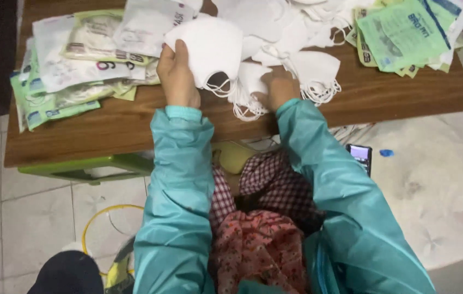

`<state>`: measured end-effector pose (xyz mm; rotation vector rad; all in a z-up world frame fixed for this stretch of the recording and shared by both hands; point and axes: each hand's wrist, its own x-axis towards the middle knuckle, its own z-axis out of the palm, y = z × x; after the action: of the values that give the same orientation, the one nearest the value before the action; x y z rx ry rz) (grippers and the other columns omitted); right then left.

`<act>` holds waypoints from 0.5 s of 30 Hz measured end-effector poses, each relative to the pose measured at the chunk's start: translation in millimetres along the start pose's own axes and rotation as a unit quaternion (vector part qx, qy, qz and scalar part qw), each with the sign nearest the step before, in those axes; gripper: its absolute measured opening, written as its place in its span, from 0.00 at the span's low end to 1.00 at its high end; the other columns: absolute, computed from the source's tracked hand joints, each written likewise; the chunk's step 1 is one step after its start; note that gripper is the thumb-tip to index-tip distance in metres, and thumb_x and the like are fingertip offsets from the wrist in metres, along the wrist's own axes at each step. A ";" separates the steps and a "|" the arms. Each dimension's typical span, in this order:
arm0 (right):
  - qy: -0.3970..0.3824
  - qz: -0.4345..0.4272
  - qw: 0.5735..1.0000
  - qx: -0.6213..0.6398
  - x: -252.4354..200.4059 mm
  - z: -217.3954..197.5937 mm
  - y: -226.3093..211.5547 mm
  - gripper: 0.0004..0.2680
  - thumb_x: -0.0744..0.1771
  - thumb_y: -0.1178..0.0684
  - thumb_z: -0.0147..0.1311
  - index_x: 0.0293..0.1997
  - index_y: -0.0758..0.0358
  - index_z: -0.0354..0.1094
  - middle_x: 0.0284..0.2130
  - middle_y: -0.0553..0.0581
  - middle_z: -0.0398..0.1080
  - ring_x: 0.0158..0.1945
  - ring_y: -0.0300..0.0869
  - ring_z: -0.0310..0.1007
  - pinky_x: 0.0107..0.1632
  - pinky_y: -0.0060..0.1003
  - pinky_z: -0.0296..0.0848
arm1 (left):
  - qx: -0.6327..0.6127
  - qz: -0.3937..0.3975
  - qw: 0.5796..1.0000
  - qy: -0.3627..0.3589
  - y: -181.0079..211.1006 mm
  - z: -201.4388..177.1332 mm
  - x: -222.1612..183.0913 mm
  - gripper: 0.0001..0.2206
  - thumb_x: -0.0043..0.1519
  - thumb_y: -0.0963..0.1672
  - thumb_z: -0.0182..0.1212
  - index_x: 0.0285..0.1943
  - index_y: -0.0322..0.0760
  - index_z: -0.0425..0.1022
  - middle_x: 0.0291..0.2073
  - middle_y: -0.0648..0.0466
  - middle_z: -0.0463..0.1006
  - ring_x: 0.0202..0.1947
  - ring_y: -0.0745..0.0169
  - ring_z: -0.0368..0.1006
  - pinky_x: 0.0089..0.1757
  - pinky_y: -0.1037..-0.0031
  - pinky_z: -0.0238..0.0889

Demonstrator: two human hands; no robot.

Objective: The person is sorting and stacking white face masks on a wooden table for packaging.

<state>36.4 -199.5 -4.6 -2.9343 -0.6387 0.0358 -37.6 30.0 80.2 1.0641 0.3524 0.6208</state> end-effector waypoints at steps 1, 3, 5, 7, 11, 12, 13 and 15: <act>-0.008 0.002 1.000 0.002 -2.7 2.6 6.6 0.18 0.64 0.39 0.62 0.57 0.54 0.73 0.56 0.66 0.64 0.54 0.59 0.64 0.59 0.55 0.63 | 0.004 -0.007 1.000 0.002 -1.8 2.9 -5.1 0.17 0.66 0.43 0.52 0.60 0.23 0.71 0.48 0.42 0.81 0.43 0.59 0.78 0.45 0.73 0.74; 0.029 -0.013 0.999 -0.022 2.6 0.4 21.0 0.17 0.64 0.40 0.61 0.52 0.58 0.73 0.49 0.64 0.71 0.50 0.60 0.66 0.52 0.54 0.68 | 0.038 0.018 0.999 -0.019 -2.0 14.5 -6.5 0.16 0.66 0.43 0.52 0.58 0.25 0.73 0.47 0.41 0.81 0.43 0.59 0.80 0.45 0.74 0.77; 0.037 -0.025 0.996 0.083 -11.5 -31.8 24.4 0.15 0.65 0.44 0.62 0.51 0.60 0.74 0.48 0.63 0.73 0.50 0.56 0.69 0.54 0.50 0.69 | 0.013 0.017 0.999 -0.034 -5.0 23.0 -14.0 0.15 0.67 0.42 0.52 0.58 0.24 0.73 0.46 0.42 0.81 0.42 0.60 0.79 0.44 0.75 0.76; 0.036 -0.036 0.980 0.190 -17.8 -44.4 39.5 0.13 0.65 0.47 0.63 0.50 0.62 0.76 0.47 0.62 0.75 0.50 0.52 0.72 0.56 0.46 0.70 | -0.008 0.009 0.999 -0.045 -11.2 25.5 -17.0 0.14 0.67 0.41 0.52 0.57 0.24 0.73 0.45 0.42 0.82 0.41 0.62 0.78 0.44 0.77 0.75; 0.264 -0.028 0.918 0.295 -6.8 -43.6 108.2 0.07 0.65 0.58 0.64 0.44 0.69 0.76 0.40 0.61 0.75 0.41 0.48 0.74 0.43 0.39 0.76 | 0.007 -0.018 0.999 -0.048 -30.9 26.0 -9.1 0.13 0.67 0.42 0.54 0.55 0.25 0.74 0.43 0.43 0.82 0.40 0.61 0.79 0.43 0.76 0.76; 0.281 0.047 0.928 0.241 -4.7 -44.7 126.7 0.08 0.64 0.59 0.64 0.45 0.67 0.75 0.43 0.63 0.75 0.46 0.51 0.76 0.48 0.43 0.77 | 0.011 -0.029 0.998 -0.054 -35.8 24.7 -7.7 0.14 0.66 0.42 0.54 0.56 0.25 0.74 0.45 0.42 0.82 0.42 0.59 0.80 0.45 0.74 0.77; 0.283 0.047 0.928 0.240 -1.3 -36.6 143.6 0.08 0.64 0.59 0.64 0.45 0.67 0.75 0.43 0.63 0.75 0.46 0.51 0.76 0.48 0.43 0.77 | 0.009 -0.028 0.998 -0.055 -42.9 21.9 -8.2 0.14 0.66 0.42 0.54 0.56 0.25 0.74 0.45 0.42 0.82 0.42 0.59 0.80 0.45 0.74 0.77; 0.205 0.045 0.954 0.214 8.2 -21.6 176.4 0.22 0.62 0.53 0.72 0.59 0.70 0.68 0.46 0.64 0.76 0.48 0.53 0.76 0.51 0.44 0.75 | -0.013 -0.100 0.993 -0.056 -56.0 16.0 -7.7 0.16 0.66 0.41 0.54 0.60 0.23 0.72 0.49 0.41 0.81 0.45 0.60 0.77 0.48 0.76 0.73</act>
<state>117.6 -357.7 -7.8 -2.4398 -0.3722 -0.3683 -18.0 -5.1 37.3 1.0199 0.3474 0.3831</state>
